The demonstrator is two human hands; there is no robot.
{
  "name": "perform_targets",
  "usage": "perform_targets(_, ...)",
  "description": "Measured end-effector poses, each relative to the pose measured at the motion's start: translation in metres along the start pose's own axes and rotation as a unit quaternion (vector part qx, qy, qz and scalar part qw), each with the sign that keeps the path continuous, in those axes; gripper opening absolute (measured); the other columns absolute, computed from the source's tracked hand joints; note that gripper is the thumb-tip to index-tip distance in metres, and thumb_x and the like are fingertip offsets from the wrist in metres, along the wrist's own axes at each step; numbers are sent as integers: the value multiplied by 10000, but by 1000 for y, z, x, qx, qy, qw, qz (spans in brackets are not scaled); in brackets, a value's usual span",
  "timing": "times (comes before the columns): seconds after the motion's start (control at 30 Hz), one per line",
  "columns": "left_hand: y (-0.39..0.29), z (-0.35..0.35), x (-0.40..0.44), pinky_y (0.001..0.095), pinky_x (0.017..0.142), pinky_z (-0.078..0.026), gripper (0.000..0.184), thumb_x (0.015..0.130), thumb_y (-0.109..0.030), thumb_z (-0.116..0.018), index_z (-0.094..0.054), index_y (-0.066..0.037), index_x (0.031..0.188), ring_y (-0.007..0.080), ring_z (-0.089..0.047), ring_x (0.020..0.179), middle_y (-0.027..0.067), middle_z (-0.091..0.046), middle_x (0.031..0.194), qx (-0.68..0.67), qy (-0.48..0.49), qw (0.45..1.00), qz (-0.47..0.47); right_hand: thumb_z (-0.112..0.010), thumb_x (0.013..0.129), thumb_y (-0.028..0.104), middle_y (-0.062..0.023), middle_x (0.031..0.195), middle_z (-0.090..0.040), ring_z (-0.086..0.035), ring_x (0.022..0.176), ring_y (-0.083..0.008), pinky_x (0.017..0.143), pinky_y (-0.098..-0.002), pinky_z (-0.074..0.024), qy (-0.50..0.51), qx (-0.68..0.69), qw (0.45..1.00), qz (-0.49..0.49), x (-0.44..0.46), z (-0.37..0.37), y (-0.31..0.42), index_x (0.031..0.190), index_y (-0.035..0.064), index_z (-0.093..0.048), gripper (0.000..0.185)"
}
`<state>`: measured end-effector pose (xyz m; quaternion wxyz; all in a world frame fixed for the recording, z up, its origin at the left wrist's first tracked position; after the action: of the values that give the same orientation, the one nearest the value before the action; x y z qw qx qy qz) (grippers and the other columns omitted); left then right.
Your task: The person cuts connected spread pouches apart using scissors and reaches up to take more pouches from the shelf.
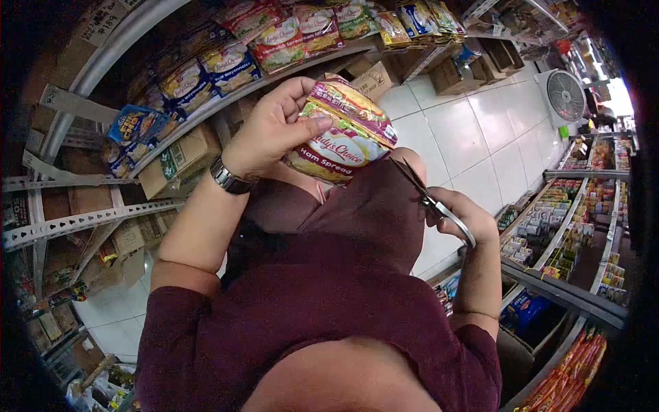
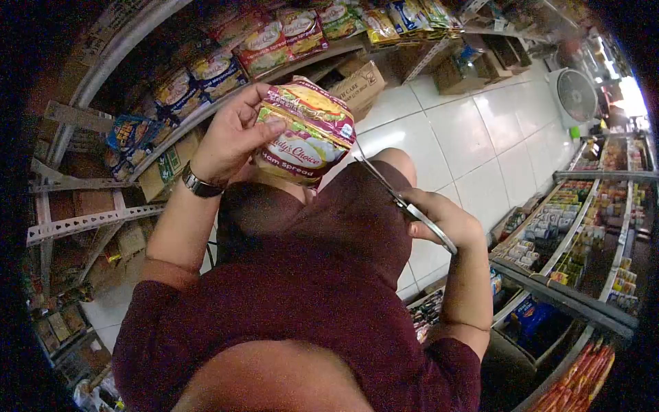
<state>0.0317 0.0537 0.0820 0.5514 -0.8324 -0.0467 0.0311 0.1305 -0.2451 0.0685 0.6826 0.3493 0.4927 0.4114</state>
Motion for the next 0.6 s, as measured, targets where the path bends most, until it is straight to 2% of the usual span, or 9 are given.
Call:
perform_targets(0.13,5,-2,-3,258,858,-488,354,843,-14,-618,-454,-20,1156,98,-587,959,54,-596,1067,11,18,1000,3,-562,767,657,-236,1069,-594,-580,990,-346,866,-400,-432,-6,-32,999,13,13,-4,21,1216,-29,-483,824)
perform_targets(0.2,7,-2,-4,272,858,-492,347,840,-12,-613,-449,-32,1145,105,-589,959,61,-596,1073,23,28,999,-2,-612,654,747,-67,846,-583,-553,756,-153,671,-287,-458,-55,20,998,21,21,-3,32,1168,-46,-508,951)
perform_targets(0.4,3,-4,-7,251,878,-468,358,843,-10,-606,-450,-11,1166,93,-575,978,51,-591,1074,16,40,999,15,-602,635,768,-65,845,-584,-550,750,-140,660,-273,-455,-45,3,998,33,31,-3,43,1162,-42,-512,970)
perform_targets(0.47,4,-4,-7,276,876,-477,381,836,-14,-617,-439,-37,1172,107,-583,971,56,-596,1073,15,42,999,4,-600,632,772,-63,843,-585,-550,746,-137,655,-272,-455,-42,16,999,31,32,-1,42,1160,-40,-514,972)
perform_targets(0.53,5,-5,-7,277,871,-481,372,839,-16,-616,-441,-35,1167,109,-586,968,57,-596,1073,5,41,999,3,-554,803,610,-237,1082,-585,-573,990,-375,860,-408,-437,20,-77,996,51,30,0,41,1224,-13,-471,757)
perform_targets(0.6,5,-4,-6,278,866,-485,363,841,-19,-614,-444,-34,1161,111,-589,965,58,-596,1073,-6,38,999,1,-555,798,616,-236,1073,-588,-574,982,-372,856,-408,-439,21,-68,996,47,31,-1,42,1222,-12,-473,762)
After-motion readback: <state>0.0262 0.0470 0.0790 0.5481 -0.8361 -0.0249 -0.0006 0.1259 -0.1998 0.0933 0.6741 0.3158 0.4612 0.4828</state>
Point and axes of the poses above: each hand's wrist, its own x-axis towards the middle knuckle, its own z-axis out of the back of the hand, y = z × x, the point moved 4 cm from there along x, towards the middle knuckle
